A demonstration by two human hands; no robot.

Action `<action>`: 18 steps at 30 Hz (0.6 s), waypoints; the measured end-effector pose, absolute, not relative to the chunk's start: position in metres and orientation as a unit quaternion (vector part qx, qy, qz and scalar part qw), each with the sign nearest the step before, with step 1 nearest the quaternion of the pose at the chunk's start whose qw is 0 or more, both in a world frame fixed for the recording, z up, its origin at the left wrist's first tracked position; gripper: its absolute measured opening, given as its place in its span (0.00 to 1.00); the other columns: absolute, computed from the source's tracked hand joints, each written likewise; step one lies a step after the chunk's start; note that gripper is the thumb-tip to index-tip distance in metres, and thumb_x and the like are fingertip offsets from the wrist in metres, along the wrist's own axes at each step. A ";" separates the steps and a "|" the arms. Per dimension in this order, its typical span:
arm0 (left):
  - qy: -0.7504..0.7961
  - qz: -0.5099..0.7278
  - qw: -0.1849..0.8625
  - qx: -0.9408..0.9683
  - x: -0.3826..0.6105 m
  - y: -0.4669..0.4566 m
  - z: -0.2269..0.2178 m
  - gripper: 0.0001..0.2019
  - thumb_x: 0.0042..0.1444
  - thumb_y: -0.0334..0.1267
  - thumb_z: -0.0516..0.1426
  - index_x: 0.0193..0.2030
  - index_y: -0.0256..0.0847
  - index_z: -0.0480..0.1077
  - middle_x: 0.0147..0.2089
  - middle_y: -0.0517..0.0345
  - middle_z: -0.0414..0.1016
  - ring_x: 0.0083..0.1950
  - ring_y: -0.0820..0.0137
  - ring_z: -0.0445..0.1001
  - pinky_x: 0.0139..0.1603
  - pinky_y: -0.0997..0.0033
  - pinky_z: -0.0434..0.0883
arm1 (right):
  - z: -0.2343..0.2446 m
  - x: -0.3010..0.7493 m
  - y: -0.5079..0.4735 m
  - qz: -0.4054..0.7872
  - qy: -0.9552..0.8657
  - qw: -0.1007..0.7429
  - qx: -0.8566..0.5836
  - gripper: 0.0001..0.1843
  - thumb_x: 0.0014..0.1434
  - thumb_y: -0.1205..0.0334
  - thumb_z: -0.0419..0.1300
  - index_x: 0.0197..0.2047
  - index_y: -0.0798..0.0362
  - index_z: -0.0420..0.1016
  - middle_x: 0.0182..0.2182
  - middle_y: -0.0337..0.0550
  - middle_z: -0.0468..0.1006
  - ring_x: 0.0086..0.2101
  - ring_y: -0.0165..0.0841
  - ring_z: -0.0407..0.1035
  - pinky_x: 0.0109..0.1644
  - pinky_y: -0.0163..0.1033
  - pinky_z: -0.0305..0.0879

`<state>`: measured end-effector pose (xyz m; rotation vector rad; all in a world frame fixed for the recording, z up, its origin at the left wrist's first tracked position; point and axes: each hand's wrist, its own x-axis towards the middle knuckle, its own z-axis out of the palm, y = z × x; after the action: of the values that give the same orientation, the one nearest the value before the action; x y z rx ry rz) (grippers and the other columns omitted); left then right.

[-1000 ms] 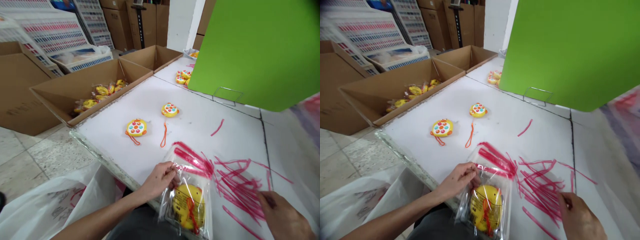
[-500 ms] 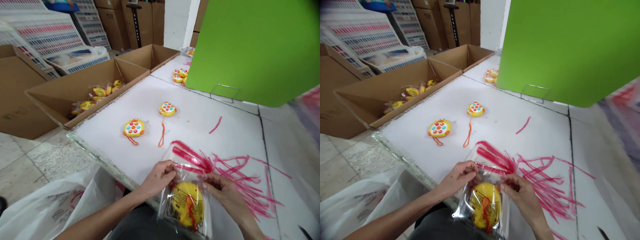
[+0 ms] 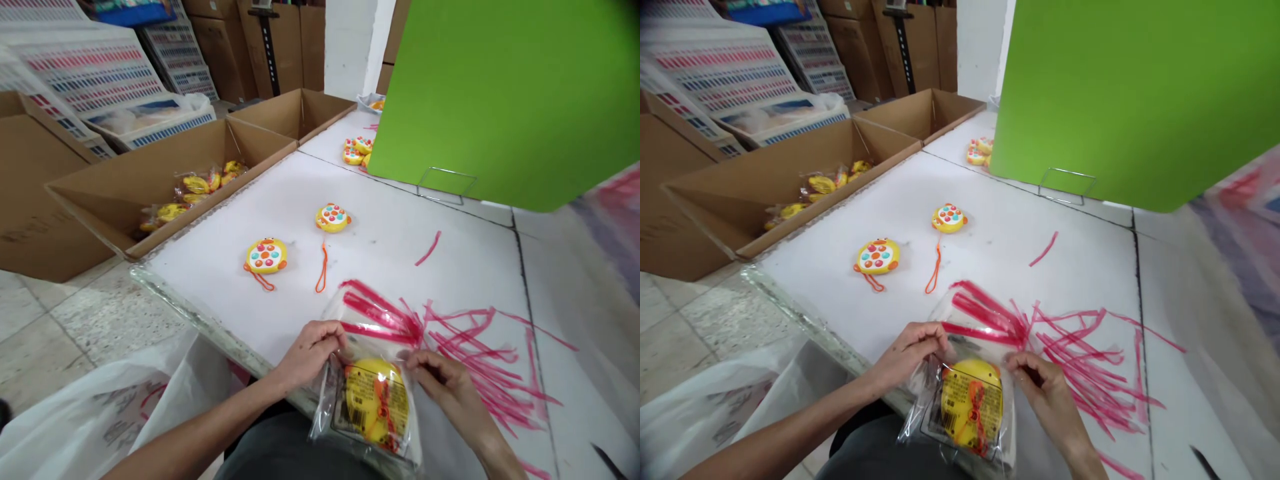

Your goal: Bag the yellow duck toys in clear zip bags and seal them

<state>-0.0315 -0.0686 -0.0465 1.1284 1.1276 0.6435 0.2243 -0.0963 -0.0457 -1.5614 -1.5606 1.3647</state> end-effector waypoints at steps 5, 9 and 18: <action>0.504 0.295 0.640 0.499 -0.029 -0.071 -0.047 0.09 0.50 0.31 0.48 0.24 0.35 0.66 0.25 0.60 0.68 0.27 0.74 0.65 0.28 0.76 0.61 | -0.049 0.226 -0.097 0.489 -0.609 0.262 -0.568 0.12 0.57 0.56 0.53 0.29 0.53 0.72 0.24 0.39 0.71 0.30 0.35 0.68 0.33 0.37 0.64; 0.527 0.313 0.597 0.518 -0.028 -0.079 -0.052 0.06 0.46 0.30 0.52 0.21 0.38 0.58 0.20 0.65 0.62 0.25 0.75 0.64 0.24 0.78 0.58 | -0.048 0.222 -0.097 0.466 -0.648 0.243 -0.551 0.12 0.56 0.62 0.50 0.25 0.53 0.70 0.24 0.39 0.72 0.28 0.34 0.67 0.32 0.36 0.63; 0.525 0.735 0.294 0.314 -0.149 -0.023 0.019 0.11 0.42 0.27 0.59 0.30 0.42 0.60 0.33 0.63 0.75 0.43 0.67 0.74 0.44 0.67 0.68 | -0.058 0.292 -0.110 0.388 -0.613 0.217 -0.653 0.13 0.52 0.52 0.57 0.37 0.48 0.76 0.33 0.41 0.78 0.33 0.37 0.72 0.34 0.36 0.70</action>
<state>-0.1489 -0.0235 0.0187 0.8370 1.3967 1.9562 0.2917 -0.1100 -0.0578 -1.8101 -1.6981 1.0758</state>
